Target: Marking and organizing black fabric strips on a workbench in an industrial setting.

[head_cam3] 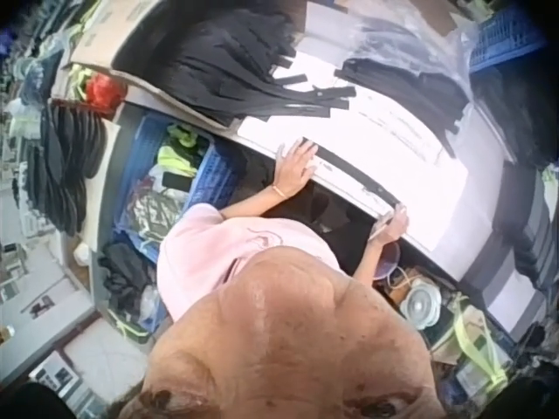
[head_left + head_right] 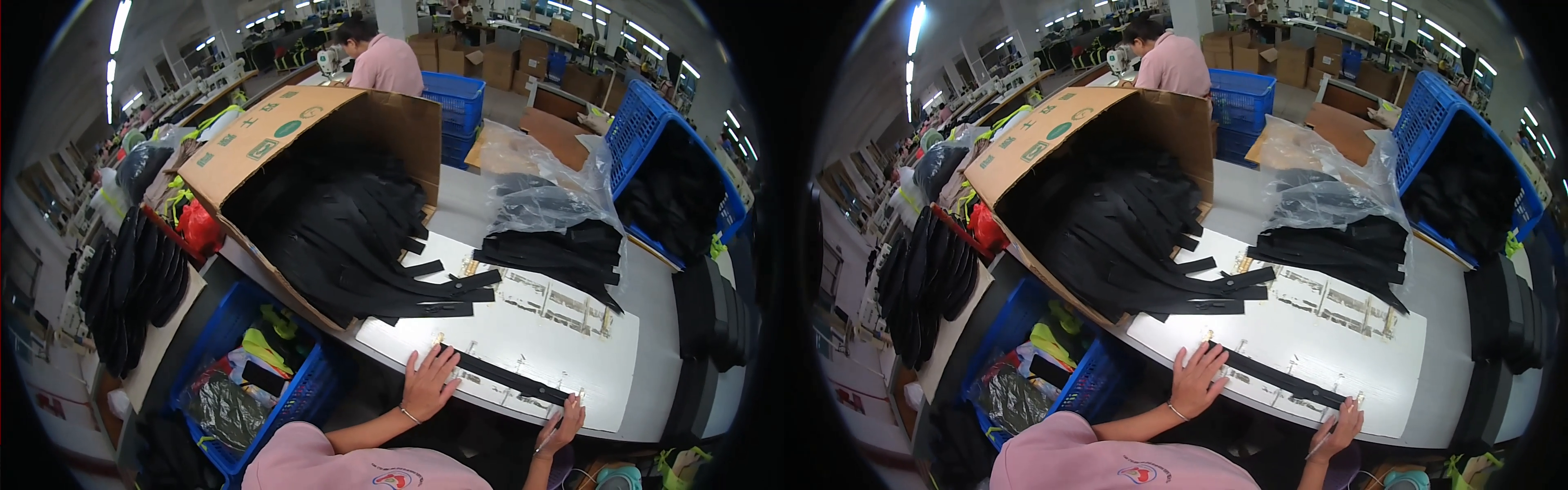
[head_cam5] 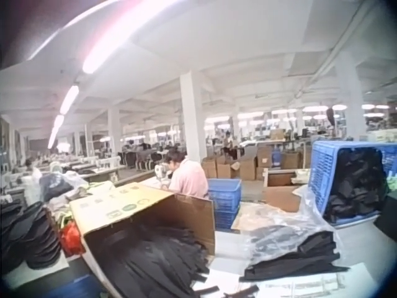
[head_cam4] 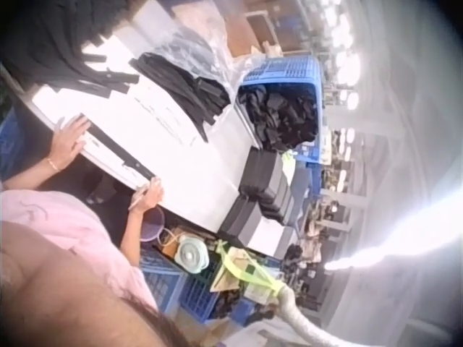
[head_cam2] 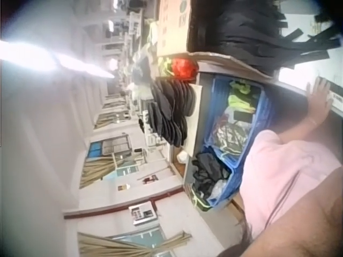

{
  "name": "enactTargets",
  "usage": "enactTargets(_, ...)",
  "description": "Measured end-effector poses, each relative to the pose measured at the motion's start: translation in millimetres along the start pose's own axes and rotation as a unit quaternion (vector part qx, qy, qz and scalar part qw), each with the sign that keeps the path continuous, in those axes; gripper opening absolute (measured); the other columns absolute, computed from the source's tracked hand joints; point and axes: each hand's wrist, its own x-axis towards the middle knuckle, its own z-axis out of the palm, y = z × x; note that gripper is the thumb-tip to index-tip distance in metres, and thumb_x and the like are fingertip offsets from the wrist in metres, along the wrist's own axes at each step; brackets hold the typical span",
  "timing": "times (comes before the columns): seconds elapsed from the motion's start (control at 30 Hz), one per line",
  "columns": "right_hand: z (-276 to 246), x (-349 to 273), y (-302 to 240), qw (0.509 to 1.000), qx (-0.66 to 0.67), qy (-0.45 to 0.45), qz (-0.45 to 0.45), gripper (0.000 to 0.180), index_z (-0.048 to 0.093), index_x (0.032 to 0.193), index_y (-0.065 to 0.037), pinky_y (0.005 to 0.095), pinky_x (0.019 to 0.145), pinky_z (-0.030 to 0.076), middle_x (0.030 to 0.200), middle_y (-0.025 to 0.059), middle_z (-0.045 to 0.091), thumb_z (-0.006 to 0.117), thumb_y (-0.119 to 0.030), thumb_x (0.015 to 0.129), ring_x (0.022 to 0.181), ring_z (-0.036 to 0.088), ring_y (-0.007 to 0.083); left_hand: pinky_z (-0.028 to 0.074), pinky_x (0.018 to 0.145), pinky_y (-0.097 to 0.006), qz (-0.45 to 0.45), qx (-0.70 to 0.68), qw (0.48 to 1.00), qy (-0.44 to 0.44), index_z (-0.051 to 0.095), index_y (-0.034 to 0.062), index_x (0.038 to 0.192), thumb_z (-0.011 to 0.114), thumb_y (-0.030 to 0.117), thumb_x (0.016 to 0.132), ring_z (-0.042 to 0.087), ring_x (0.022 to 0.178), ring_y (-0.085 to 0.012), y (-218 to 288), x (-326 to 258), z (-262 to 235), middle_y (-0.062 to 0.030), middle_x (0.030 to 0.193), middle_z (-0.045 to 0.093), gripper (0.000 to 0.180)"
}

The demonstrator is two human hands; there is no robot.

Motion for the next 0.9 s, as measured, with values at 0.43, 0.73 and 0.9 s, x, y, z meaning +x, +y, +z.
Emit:
enactTargets(0.43, 1, -2, 5, 0.999, 0.022, 0.008, -0.032, 0.033, 0.061, 0.124, 0.002, 0.0579, 0.116, 0.036, 0.136, 0.0213, 0.063, 0.06, -0.007, 0.092, 0.135, 0.055, 0.0384, 0.021, 0.12, -0.054, 0.019, 0.14, 0.989, 0.036, 0.063, 0.015, 0.136, 0.061, 0.019, 0.095, 0.048, 0.142, -0.026, 2, -2, 15, -0.0055, 0.144, 0.06, 0.041)
enactTargets(0.73, 0, 2, 1, 0.999, 0.027, 0.005, -0.017, 0.03, 0.062, 0.122, 0.0, 0.056, 0.116, 0.037, 0.133, 0.0204, 0.066, 0.063, -0.01, 0.093, 0.132, 0.057, 0.0361, 0.022, 0.121, -0.053, 0.021, 0.173, 0.984, 0.031, 0.06, 0.0132, 0.137, 0.054, 0.019, 0.099, 0.045, 0.144, -0.0269, 3, -1, 15, -0.0068, 0.146, 0.057, 0.039)
enactTargets(0.9, 0, 2, 3, 0.999, 0.028, 0.023, -0.031, 0.03, 0.063, 0.122, 0.001, 0.0557, 0.115, 0.037, 0.133, 0.0202, 0.066, 0.062, -0.011, 0.094, 0.132, 0.057, 0.0361, 0.02, 0.121, -0.055, 0.02, 0.146, 0.989, 0.033, 0.06, 0.011, 0.136, 0.051, 0.016, 0.098, 0.045, 0.144, -0.0296, 5, -1, 14, -0.0097, 0.145, 0.058, 0.04)
